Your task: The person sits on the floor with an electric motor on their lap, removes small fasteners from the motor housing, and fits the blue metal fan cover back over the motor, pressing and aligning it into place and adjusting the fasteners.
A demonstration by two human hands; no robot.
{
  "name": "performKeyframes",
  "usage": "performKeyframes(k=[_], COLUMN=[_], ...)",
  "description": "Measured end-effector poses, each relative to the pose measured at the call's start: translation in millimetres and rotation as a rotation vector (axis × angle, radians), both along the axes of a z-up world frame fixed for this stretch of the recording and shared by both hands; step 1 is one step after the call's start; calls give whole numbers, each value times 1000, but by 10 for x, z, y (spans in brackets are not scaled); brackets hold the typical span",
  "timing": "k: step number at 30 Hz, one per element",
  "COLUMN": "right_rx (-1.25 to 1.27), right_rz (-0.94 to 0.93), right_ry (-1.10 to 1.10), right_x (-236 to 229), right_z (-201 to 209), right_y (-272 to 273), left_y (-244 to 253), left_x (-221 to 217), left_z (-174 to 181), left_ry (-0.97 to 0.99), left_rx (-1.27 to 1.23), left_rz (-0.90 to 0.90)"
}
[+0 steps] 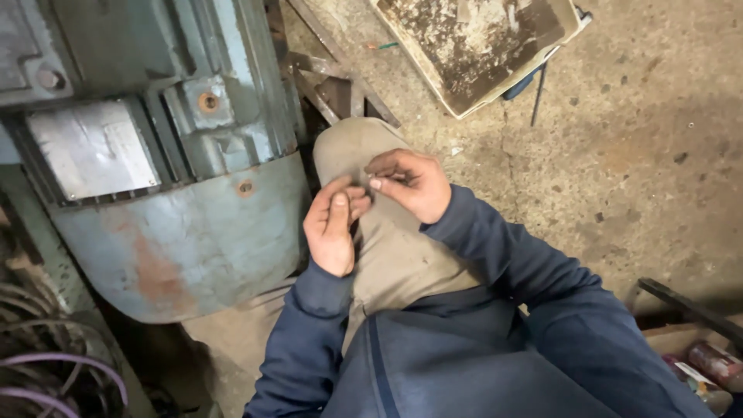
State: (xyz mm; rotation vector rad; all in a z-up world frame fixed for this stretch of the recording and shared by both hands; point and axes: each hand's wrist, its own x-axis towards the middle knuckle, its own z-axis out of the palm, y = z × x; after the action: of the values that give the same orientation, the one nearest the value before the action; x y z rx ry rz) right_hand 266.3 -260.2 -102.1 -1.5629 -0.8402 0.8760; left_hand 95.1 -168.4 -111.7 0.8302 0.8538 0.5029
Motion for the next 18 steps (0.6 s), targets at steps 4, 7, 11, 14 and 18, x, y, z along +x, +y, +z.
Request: performKeyframes(k=[4, 7, 11, 14, 18], right_rx=[66, 41, 19, 66, 13], right_rz=[-25, 45, 33, 37, 63], right_ry=[386, 266, 372, 299, 243], right_x=[-21, 10, 22, 77, 32], right_z=[-144, -161, -124, -101, -190], right_y=[-49, -82, -78, -32, -50], left_y=[30, -53, -114, -127, -20], left_x=[48, -84, -170, -152, -11], left_z=[33, -159, -265, -330, -172], left_ry=[-59, -41, 40, 68, -69], left_rx=[-114, -17, -2, 90, -100], left_rz=[-13, -8, -40, -62, -24])
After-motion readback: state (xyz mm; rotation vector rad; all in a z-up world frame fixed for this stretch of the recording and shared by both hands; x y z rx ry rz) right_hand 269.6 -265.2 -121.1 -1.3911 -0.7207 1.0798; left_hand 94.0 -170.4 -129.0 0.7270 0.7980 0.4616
